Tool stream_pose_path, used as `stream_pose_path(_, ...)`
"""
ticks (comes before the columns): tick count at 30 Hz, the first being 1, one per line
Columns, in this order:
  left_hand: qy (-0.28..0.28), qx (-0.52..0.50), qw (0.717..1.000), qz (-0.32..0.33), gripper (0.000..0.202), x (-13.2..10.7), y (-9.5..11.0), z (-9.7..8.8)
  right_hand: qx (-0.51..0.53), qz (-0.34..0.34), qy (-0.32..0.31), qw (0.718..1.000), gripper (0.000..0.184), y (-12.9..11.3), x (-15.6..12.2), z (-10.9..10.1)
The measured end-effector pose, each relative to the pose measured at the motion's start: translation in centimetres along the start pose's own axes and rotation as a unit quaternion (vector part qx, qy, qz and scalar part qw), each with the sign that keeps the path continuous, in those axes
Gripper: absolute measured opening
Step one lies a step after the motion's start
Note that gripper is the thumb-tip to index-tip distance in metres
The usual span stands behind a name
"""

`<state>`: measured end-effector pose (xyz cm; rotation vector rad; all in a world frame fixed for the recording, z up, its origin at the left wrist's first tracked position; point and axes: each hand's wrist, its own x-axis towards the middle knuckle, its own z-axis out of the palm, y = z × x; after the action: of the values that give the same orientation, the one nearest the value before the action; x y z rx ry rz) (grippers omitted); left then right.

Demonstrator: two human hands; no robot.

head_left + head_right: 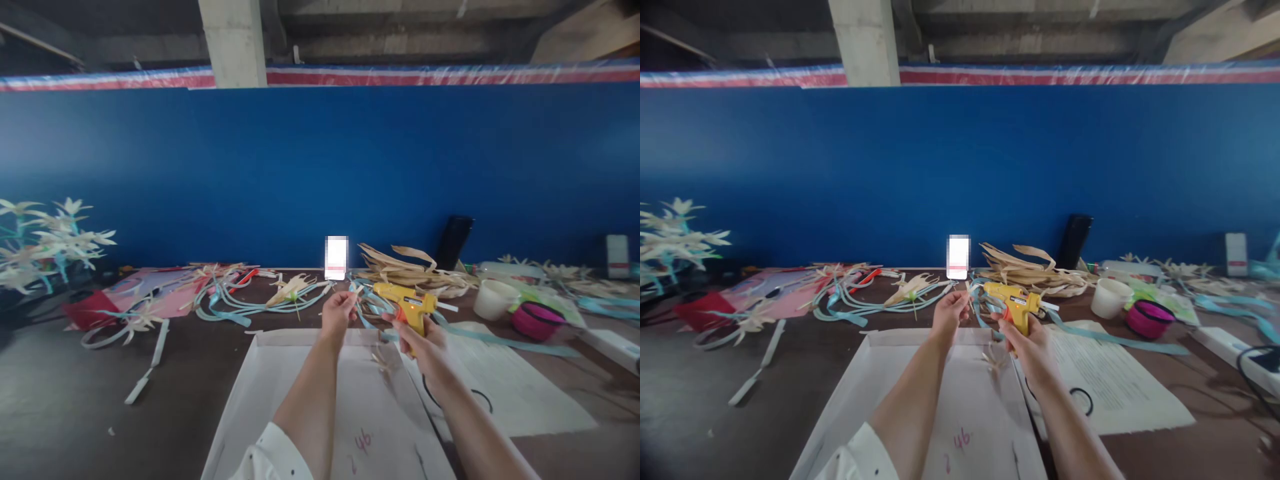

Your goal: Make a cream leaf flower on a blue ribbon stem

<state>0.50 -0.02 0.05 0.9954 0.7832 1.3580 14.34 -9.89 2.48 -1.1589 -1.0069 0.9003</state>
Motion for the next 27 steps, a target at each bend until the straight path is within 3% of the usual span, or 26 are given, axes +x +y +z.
stream_pose_path(16,0.0,-0.022,1.0,-0.011,0.037,-0.4,0.6,0.4,-0.101,-0.024,-0.006,0.995,0.037,1.6,-0.4,0.0)
stream_pose_path(27,-0.006,-0.019,1.0,-0.011,0.035,-0.4,0.6,0.3,-0.11,-0.029,0.036,0.993,0.042,1.8,-0.4,0.4)
